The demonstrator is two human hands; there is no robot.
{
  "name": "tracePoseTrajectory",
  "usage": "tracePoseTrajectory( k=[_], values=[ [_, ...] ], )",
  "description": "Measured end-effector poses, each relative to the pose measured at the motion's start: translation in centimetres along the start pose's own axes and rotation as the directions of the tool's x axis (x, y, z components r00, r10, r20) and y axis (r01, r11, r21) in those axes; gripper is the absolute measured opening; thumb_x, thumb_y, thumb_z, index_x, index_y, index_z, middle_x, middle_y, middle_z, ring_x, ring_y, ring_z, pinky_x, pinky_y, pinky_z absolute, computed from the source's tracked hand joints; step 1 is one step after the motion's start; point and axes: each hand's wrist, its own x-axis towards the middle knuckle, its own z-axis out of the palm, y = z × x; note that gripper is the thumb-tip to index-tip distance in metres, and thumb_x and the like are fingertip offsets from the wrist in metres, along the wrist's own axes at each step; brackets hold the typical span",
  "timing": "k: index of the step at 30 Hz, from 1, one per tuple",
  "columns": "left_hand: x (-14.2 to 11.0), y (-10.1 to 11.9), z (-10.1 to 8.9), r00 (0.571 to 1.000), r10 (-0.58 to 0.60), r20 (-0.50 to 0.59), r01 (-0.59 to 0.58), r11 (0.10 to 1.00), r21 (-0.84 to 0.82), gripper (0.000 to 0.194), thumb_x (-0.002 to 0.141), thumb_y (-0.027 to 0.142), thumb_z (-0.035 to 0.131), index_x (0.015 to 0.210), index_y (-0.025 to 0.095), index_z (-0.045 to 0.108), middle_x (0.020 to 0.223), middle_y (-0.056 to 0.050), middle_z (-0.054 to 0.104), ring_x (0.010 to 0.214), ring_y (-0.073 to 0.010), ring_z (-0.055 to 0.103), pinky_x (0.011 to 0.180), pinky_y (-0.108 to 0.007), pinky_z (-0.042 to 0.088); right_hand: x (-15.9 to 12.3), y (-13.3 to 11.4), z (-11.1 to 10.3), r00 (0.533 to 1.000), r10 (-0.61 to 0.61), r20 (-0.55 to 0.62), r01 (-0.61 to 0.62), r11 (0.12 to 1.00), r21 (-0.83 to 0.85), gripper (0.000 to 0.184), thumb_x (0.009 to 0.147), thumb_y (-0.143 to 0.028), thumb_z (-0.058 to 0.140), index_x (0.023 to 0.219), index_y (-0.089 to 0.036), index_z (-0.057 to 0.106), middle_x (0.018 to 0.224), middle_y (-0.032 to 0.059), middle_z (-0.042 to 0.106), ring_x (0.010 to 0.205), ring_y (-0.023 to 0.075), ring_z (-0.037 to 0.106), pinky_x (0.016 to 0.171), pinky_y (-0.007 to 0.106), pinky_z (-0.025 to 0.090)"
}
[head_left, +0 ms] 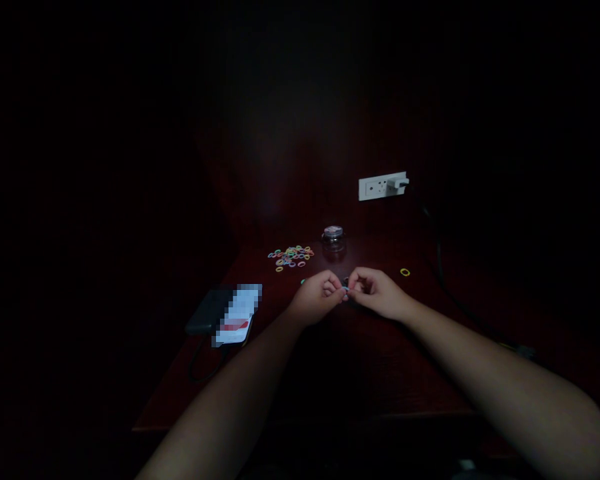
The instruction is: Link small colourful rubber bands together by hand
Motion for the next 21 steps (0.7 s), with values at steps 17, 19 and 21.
tracePoseTrajectory(
  k=[17,19,21],
  values=[
    [0.06,0.05,0.14,0.999,0.001,-0.054,0.002,0.999,0.040,0.019,0.076,0.029,0.062,0.079,0.014,0.051,0.077,-0.008,0.068,0.067,-0.0128,0.064,0.057,-0.021,0.047,0.17,-0.03,-0.36,0.996,0.087,0.038,-0.087,0.996,0.019,0.025,0.070,-0.036,0.067,0.076,-0.011,0.066,0.062,0.0032,0.064,0.050,0.0084,0.051,0.047,0.020,0.038],
    [0.04,0.04,0.18,0.999,0.001,-0.044,0.000,1.000,0.024,0.019,0.076,0.028,0.063,0.080,0.013,0.052,0.078,-0.008,0.069,0.067,-0.0126,0.064,0.058,-0.021,0.047,0.17,-0.01,-0.39,0.997,0.080,0.022,-0.080,0.997,0.007,0.026,0.070,-0.038,0.067,0.074,-0.011,0.066,0.060,0.0034,0.064,0.049,0.0082,0.050,0.046,0.020,0.037],
    [0.08,-0.08,0.18,0.999,0.008,-0.036,-0.007,1.000,0.012,0.018,0.075,0.027,0.063,0.081,0.013,0.053,0.077,-0.008,0.069,0.067,-0.0121,0.064,0.058,-0.020,0.047,0.21,0.07,-0.42,0.998,0.070,0.009,-0.070,0.997,0.013,0.028,0.069,-0.040,0.068,0.073,-0.012,0.065,0.062,0.0037,0.064,0.050,0.0084,0.051,0.046,0.020,0.038]
  ],
)
